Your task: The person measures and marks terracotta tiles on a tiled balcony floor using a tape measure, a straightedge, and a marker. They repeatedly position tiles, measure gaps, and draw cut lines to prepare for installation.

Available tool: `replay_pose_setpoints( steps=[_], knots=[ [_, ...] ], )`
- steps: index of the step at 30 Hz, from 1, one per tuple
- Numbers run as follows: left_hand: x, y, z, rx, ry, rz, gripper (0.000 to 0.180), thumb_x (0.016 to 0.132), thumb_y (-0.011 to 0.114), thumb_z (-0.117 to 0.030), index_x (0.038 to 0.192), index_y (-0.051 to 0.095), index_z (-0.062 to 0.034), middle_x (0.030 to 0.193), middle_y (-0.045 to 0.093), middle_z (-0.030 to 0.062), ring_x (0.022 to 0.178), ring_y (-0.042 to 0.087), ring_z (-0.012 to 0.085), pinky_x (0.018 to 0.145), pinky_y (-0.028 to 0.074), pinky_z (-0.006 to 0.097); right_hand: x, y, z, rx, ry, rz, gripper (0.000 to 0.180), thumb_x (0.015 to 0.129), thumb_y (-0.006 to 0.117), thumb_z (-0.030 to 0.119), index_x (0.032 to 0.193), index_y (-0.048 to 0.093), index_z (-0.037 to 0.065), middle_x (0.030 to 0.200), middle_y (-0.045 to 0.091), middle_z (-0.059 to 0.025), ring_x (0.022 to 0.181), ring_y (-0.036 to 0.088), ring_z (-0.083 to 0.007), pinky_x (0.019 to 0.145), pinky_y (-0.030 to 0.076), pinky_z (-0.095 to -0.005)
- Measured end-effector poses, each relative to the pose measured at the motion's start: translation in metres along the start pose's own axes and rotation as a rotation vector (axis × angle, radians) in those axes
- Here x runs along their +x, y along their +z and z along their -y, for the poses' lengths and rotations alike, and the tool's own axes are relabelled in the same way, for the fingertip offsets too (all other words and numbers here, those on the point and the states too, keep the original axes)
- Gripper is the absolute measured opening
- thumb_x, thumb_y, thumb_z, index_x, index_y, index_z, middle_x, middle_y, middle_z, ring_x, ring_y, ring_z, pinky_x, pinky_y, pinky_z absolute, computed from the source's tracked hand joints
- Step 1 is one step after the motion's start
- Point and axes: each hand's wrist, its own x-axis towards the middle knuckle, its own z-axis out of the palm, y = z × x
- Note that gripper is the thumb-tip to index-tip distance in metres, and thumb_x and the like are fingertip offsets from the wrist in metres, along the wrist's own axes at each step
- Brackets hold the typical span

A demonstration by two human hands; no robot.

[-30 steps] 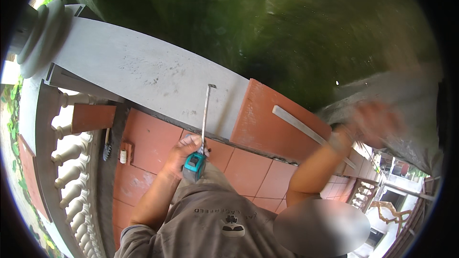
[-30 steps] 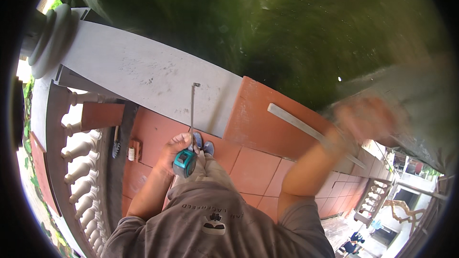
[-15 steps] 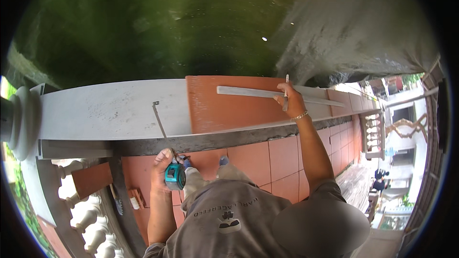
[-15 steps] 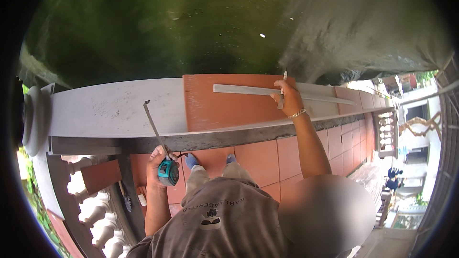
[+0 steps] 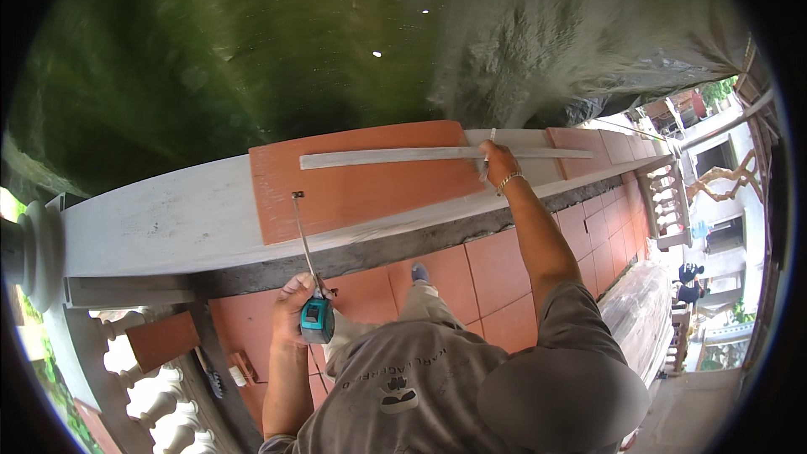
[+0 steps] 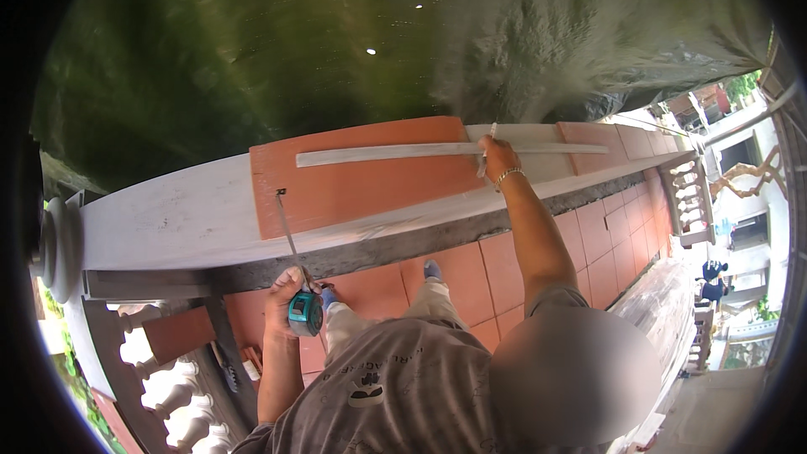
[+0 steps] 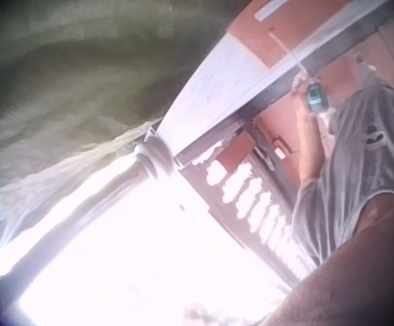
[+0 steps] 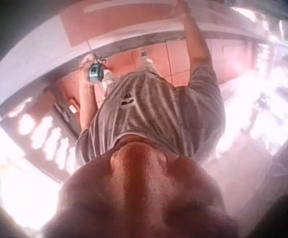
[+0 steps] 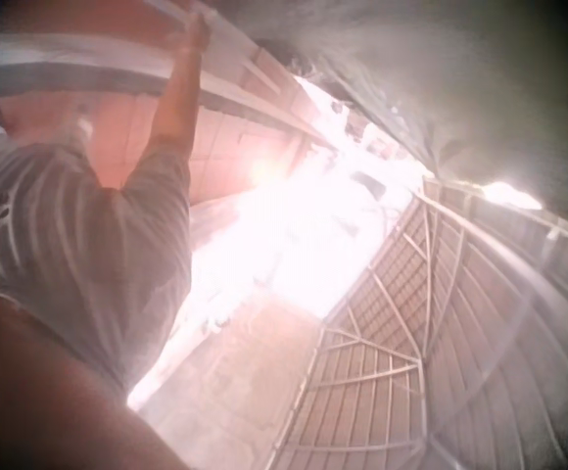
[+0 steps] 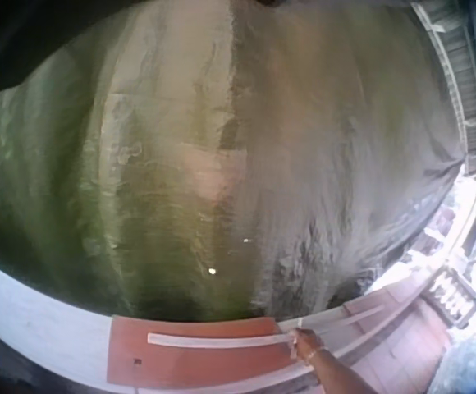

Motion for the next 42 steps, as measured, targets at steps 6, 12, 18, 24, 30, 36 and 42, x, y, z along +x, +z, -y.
replay_pose_setpoints(
  steps=[6, 12, 18, 24, 30, 36, 42],
  knots=[
    [0.041, 0.056, 0.092, 0.066, -0.037, -0.072, 0.011, 0.094, 0.068, -0.014, 0.094, 0.065, -0.0030, 0.082, 0.066, 0.0114, 0.076, 0.069, 0.0228, 0.068, 0.059, 0.034, 0.034, 0.009, -0.057, 0.128, -0.343, 0.077, 0.025, 0.085, 0.066, 0.000, 0.106, 0.060, 0.013, 0.089, 0.067, -0.0131, 0.084, 0.067, -0.0321, 0.074, 0.053, -0.0440],
    [0.052, 0.131, 0.203, 0.080, 0.158, -0.267, 0.017, 0.094, 0.066, -0.019, 0.091, 0.062, -0.0032, 0.081, 0.065, 0.0120, 0.070, 0.067, 0.0218, 0.061, 0.059, 0.032, 0.073, -0.004, -0.143, 0.214, -0.637, -0.137, 0.027, 0.082, 0.068, 0.001, 0.103, 0.057, 0.015, 0.082, 0.067, -0.0123, 0.080, 0.068, -0.0326, 0.067, 0.053, -0.0446],
    [0.051, 0.178, 0.257, 0.129, 0.153, -0.364, 0.020, 0.096, 0.064, -0.022, 0.090, 0.060, -0.0039, 0.080, 0.064, 0.0094, 0.072, 0.066, 0.0202, 0.061, 0.059, 0.030, 0.087, -0.027, -0.280, 0.150, -0.422, -0.027, 0.022, 0.085, 0.065, 0.002, 0.102, 0.058, 0.014, 0.082, 0.067, -0.0145, 0.080, 0.069, -0.0346, 0.066, 0.053, -0.0461],
    [0.055, 0.195, 0.274, 0.124, 0.194, -0.410, 0.017, 0.097, 0.064, -0.019, 0.094, 0.065, -0.0024, 0.080, 0.066, 0.0092, 0.074, 0.067, 0.0187, 0.072, 0.057, 0.032, 0.100, -0.010, -0.409, 0.148, -0.212, -0.045, 0.018, 0.089, 0.062, 0.002, 0.102, 0.062, 0.015, 0.081, 0.067, -0.0124, 0.078, 0.069, -0.0336, 0.067, 0.053, -0.0429],
    [0.065, 0.203, 0.273, 0.123, 0.129, -0.449, 0.016, 0.097, 0.064, -0.017, 0.095, 0.066, -0.0014, 0.081, 0.067, 0.0091, 0.074, 0.067, 0.0194, 0.073, 0.056, 0.031, 0.098, -0.016, -0.412, 0.083, -0.165, 0.008, 0.026, 0.084, 0.076, 0.011, 0.106, 0.061, 0.012, 0.086, 0.069, -0.0130, 0.082, 0.070, -0.0328, 0.067, 0.053, -0.0421],
    [0.067, 0.195, 0.266, 0.102, 0.152, -0.503, 0.016, 0.096, 0.065, -0.016, 0.096, 0.066, -0.0006, 0.082, 0.068, 0.0099, 0.074, 0.067, 0.0197, 0.070, 0.056, 0.031, 0.027, -0.008, -0.229, 0.523, -0.771, 0.183, 0.046, 0.088, 0.070, 0.015, 0.128, 0.051, 0.005, 0.124, 0.061, -0.0208, 0.112, 0.058, -0.0415, 0.096, 0.048, -0.0460],
    [0.052, 0.168, 0.271, 0.053, 0.176, -0.541, 0.019, 0.093, 0.068, -0.018, 0.094, 0.064, 0.0003, 0.082, 0.067, 0.0130, 0.074, 0.066, 0.0212, 0.068, 0.055, 0.031, 0.020, -0.001, -0.068, 0.650, -1.486, 0.329, 0.035, 0.082, 0.068, 0.011, 0.115, 0.057, 0.008, 0.126, 0.062, -0.0164, 0.112, 0.059, -0.0352, 0.096, 0.045, -0.0479]
  ],
)
